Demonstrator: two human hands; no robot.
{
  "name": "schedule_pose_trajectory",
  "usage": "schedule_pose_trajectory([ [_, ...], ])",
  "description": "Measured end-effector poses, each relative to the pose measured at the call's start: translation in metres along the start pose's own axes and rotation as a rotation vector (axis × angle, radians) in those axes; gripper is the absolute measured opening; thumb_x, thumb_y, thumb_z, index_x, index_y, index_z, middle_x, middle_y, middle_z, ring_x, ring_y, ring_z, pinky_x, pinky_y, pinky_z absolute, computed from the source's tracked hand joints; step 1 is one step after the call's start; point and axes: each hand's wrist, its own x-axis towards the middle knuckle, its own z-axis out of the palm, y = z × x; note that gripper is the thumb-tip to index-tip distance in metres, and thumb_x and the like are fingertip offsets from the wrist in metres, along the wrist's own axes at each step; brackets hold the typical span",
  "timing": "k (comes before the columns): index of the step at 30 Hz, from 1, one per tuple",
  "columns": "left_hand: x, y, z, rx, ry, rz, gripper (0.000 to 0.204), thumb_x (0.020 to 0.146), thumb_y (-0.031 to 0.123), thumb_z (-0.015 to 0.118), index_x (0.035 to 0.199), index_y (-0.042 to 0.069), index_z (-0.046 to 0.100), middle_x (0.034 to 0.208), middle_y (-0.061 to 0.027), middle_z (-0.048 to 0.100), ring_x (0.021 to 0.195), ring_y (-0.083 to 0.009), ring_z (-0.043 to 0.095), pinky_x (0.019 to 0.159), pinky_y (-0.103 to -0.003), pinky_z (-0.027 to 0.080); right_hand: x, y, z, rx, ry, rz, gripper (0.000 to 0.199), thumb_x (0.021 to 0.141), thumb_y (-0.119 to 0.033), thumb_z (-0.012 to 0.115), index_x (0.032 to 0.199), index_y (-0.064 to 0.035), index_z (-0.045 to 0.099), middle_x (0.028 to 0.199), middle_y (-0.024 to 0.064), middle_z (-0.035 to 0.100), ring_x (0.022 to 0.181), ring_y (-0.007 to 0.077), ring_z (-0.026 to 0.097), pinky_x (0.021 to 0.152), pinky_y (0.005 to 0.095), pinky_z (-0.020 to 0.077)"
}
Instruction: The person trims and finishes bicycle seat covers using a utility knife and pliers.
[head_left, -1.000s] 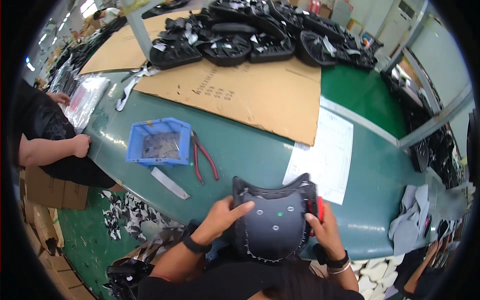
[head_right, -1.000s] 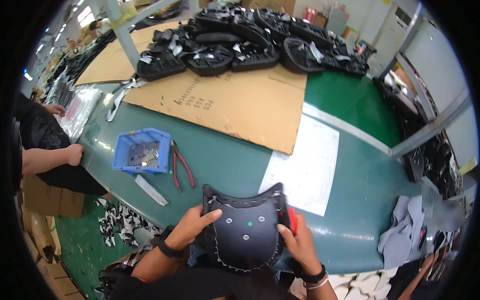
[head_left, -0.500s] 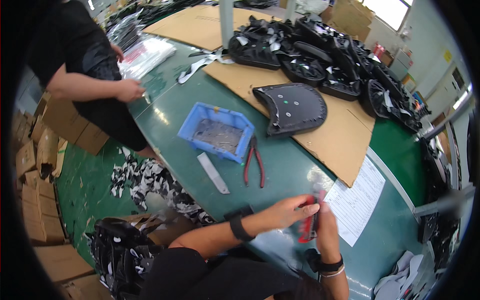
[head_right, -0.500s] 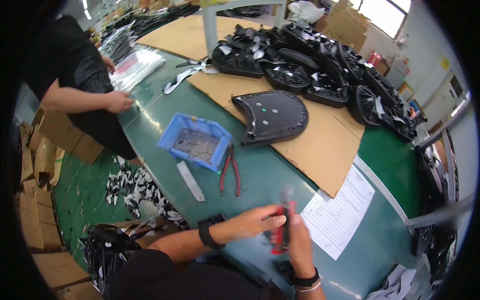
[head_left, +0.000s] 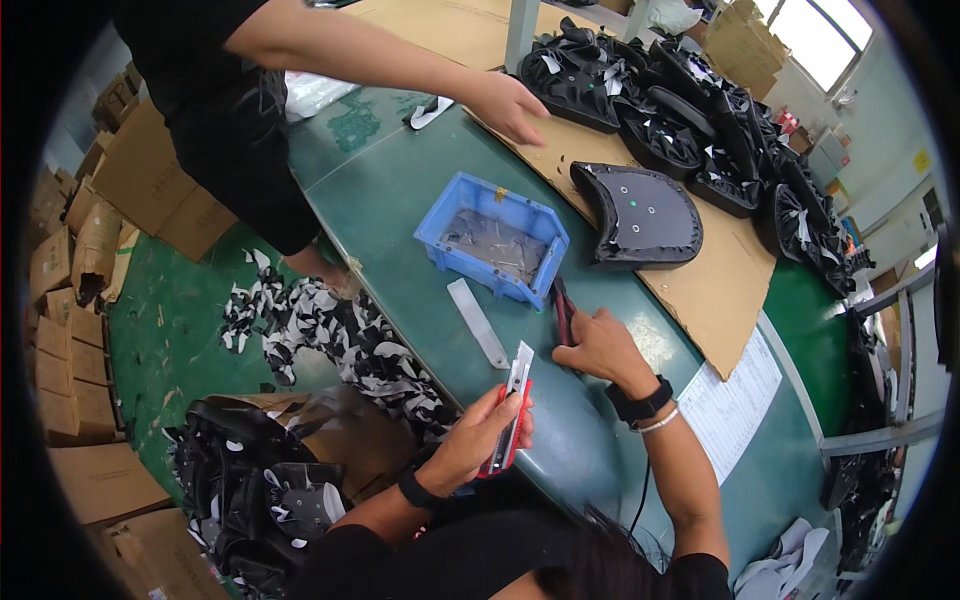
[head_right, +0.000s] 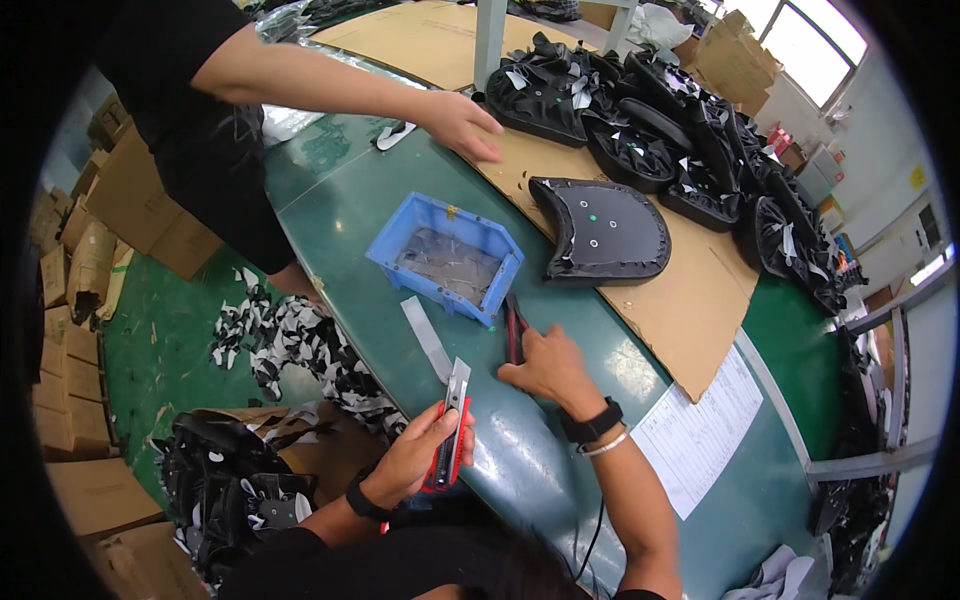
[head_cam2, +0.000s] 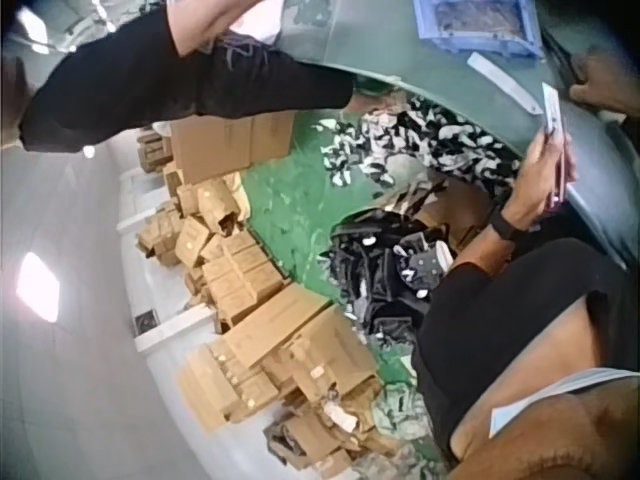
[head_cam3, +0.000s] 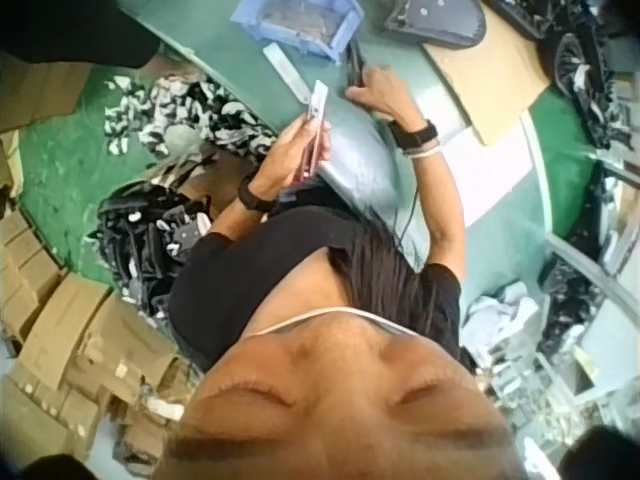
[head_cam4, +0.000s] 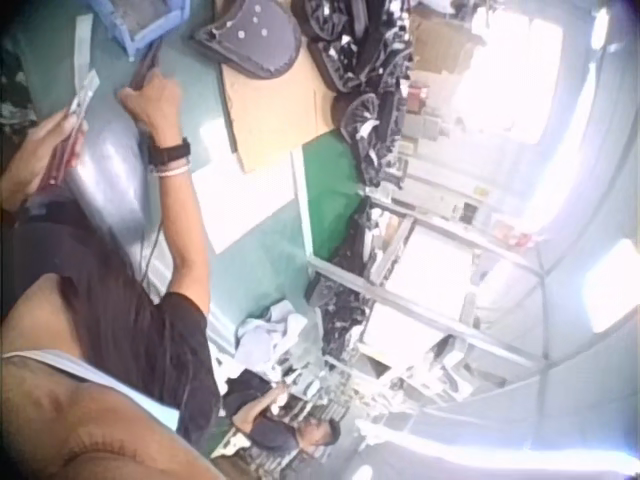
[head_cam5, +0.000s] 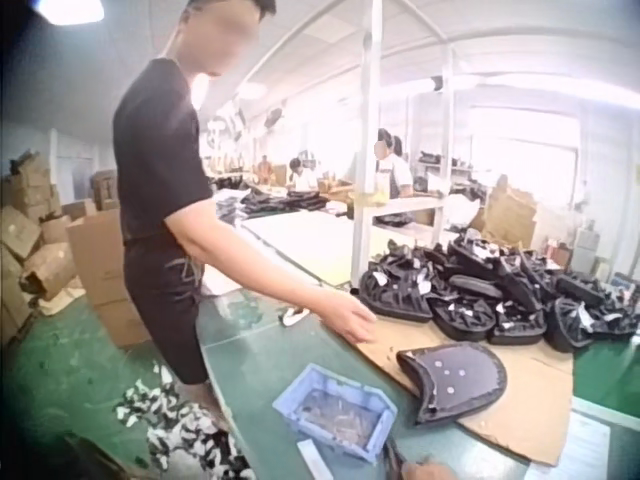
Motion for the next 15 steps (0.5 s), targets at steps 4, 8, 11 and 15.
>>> schedule_pose_trajectory([
  [4, -0.002, 0.006, -0.008, 0.081, -0.082, -0.028, 0.031, 0.102, 0.029, 0.042, 0.111, 0.000, 0.050, 0.087, -0.0062, 0.058, 0.075, -0.0141, 0.059, 0.070, -0.027, 0.048, -0.055, 0.011, -0.018, 1.127, -0.225, 0.344, 0.017, 0.082, -0.016, 0.050, 0.091, -0.0030, 0.054, 0.099, 0.0112, 0.058, 0.084, 0.0195, 0.059, 0.067, 0.0305, 0.0487],
  [8, 0.003, 0.010, -0.013, 0.152, -0.127, -0.056, 0.032, 0.102, 0.031, 0.043, 0.109, 0.000, 0.050, 0.084, -0.0051, 0.057, 0.071, -0.0120, 0.058, 0.068, -0.025, 0.047, -0.111, -0.020, -0.021, 0.949, -0.021, 0.199, 0.011, 0.085, -0.012, 0.055, 0.091, -0.0032, 0.051, 0.091, 0.0119, 0.058, 0.081, 0.0199, 0.058, 0.066, 0.0301, 0.0455],
  [11, 0.005, 0.013, -0.010, 0.165, -0.157, -0.090, 0.035, 0.101, 0.034, 0.045, 0.107, 0.000, 0.051, 0.081, -0.0042, 0.057, 0.067, -0.0109, 0.057, 0.065, -0.024, 0.047, -0.129, -0.041, -0.021, 0.562, 0.081, 0.183, 0.018, 0.086, -0.014, 0.063, 0.093, -0.0012, 0.052, 0.089, 0.0148, 0.060, 0.072, 0.0252, 0.058, 0.065, 0.0329, 0.0459],
  [15, 0.007, 0.013, -0.008, 0.161, -0.185, -0.106, 0.036, 0.101, 0.035, 0.045, 0.107, 0.000, 0.051, 0.081, -0.0040, 0.057, 0.067, -0.0104, 0.057, 0.065, -0.024, 0.047, -0.137, -0.042, -0.007, 0.435, 0.266, 0.060, 0.024, 0.088, -0.013, 0.063, 0.104, 0.0016, 0.056, 0.097, 0.0192, 0.062, 0.078, 0.0360, 0.060, 0.072, 0.0386, 0.0481],
])
